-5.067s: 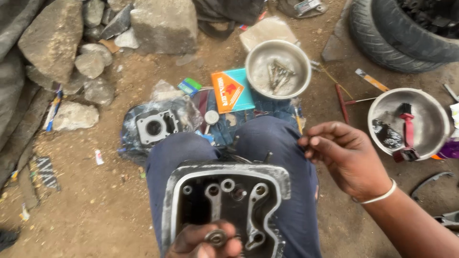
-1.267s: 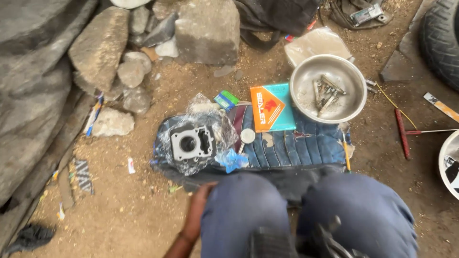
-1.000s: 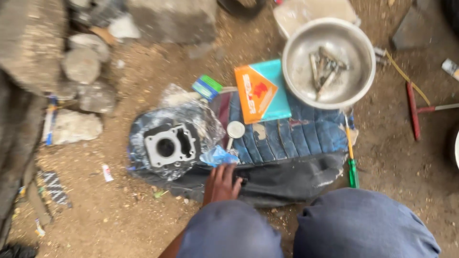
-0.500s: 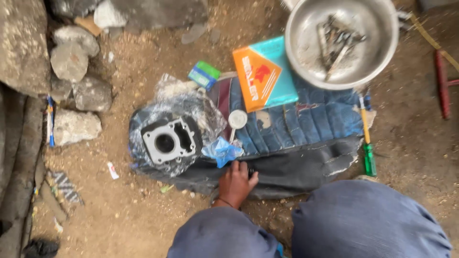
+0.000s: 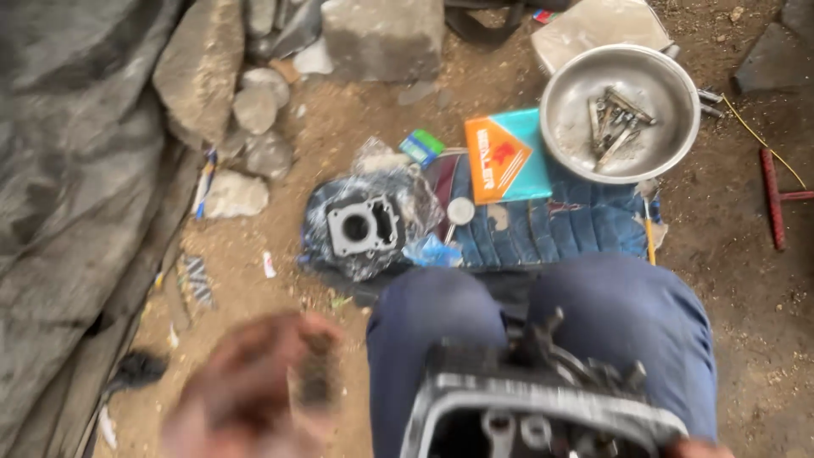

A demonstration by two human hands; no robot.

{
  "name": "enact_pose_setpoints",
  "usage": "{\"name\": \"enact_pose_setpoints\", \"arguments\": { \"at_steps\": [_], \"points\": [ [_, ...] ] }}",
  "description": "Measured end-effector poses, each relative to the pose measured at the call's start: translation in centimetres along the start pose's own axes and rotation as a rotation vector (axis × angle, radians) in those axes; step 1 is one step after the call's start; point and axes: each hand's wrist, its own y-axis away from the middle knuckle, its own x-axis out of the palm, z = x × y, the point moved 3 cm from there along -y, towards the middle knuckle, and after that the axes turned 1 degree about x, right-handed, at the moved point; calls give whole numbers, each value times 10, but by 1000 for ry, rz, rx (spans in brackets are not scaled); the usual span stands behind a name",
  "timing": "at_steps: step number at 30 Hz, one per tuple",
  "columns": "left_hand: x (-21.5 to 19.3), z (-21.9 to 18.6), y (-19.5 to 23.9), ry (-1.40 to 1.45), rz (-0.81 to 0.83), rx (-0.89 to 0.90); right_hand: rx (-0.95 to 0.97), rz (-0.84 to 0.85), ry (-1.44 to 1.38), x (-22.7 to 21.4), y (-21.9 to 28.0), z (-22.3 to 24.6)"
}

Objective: The person sits on the ground assembling a motorcycle cylinder head, inserting valve springs and small metal components into the head resting on their lap, then fitting a valve and pressing components into place by hand. They handle small fasteners from a metal bowl and reposition the head repeatedly while seating parts.

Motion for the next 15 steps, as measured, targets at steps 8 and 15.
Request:
{"name": "enact_pose_setpoints", "arguments": {
  "at_steps": [8, 15],
  "points": [
    [106, -70, 39, -470, 755, 836, 72, -60, -133, 70, -99, 162],
    [119, -97, 40, -577, 774, 929, 44, -285, -163, 71, -80, 188]
  ]
}}
